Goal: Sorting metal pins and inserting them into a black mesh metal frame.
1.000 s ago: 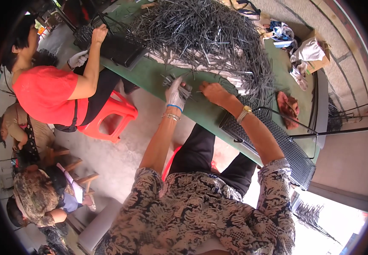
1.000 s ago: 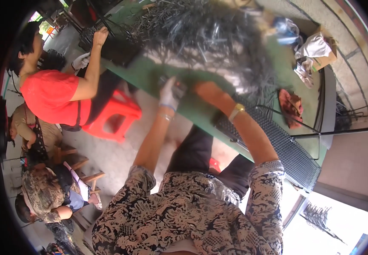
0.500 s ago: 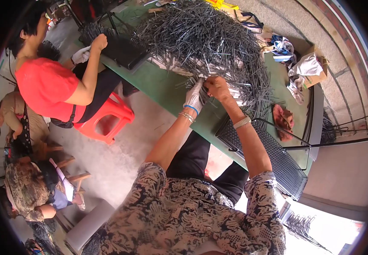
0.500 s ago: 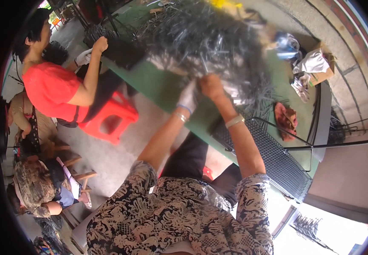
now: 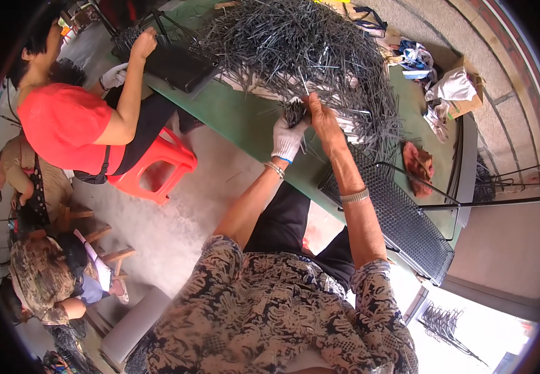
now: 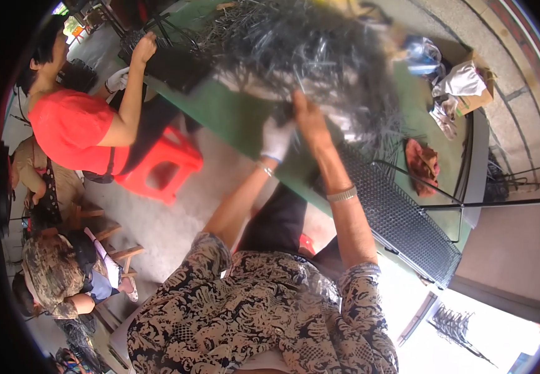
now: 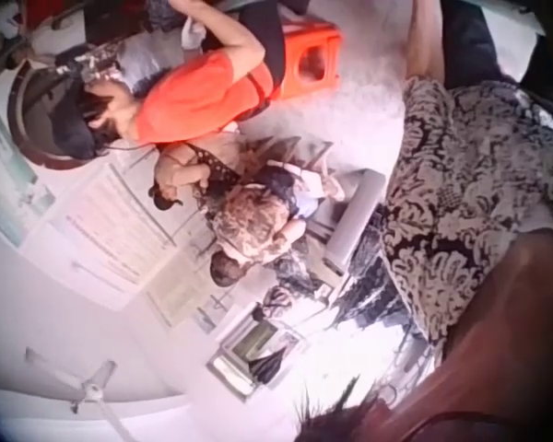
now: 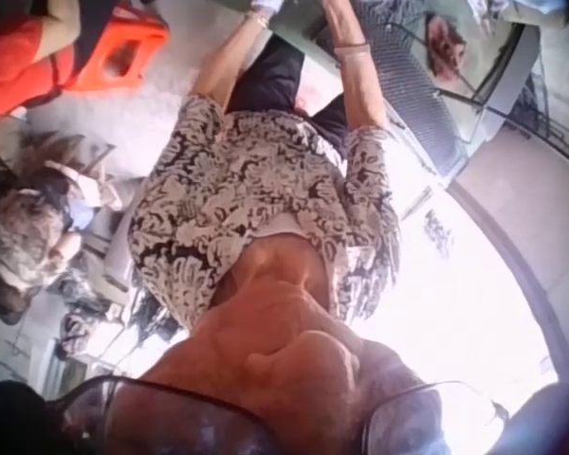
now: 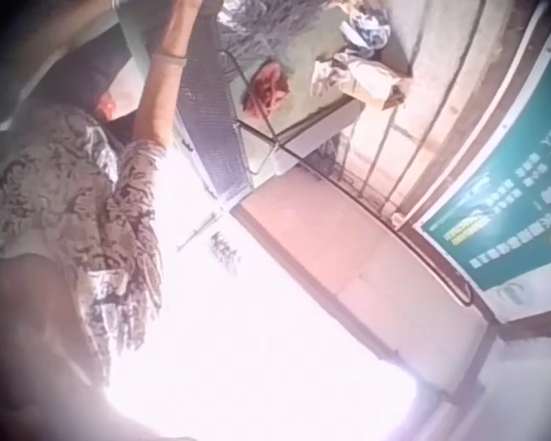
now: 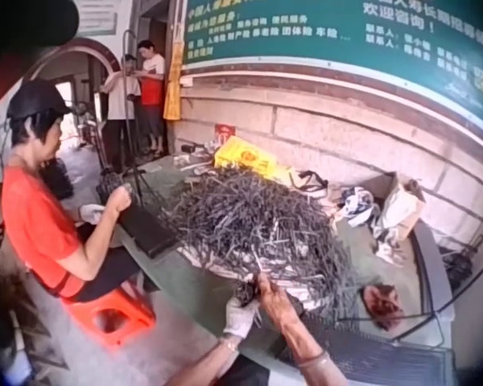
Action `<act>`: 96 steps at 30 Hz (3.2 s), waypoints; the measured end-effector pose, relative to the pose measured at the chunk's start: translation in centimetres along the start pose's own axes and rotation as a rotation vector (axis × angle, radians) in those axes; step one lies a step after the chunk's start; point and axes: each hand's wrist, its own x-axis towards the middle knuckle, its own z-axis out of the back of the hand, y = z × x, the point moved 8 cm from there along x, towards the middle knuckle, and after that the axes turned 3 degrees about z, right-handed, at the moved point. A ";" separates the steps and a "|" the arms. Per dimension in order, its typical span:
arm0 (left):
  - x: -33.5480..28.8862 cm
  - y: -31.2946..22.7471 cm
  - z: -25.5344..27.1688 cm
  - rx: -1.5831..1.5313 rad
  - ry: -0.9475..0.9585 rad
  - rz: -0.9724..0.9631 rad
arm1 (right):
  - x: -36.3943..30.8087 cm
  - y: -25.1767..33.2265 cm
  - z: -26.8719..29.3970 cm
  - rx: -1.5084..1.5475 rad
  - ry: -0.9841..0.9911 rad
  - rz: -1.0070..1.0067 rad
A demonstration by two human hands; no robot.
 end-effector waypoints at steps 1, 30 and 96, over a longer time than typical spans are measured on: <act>-0.9 0.3 0.0 0.017 -0.017 -0.049 | -0.2 -0.9 -0.2 0.004 0.043 -0.029; -2.1 4.9 -1.4 -0.805 -0.065 0.612 | -10.7 3.8 4.5 0.375 -0.378 0.083; -0.4 -4.2 -0.6 -0.537 0.106 0.497 | -13.8 4.2 -0.6 0.384 0.361 -0.325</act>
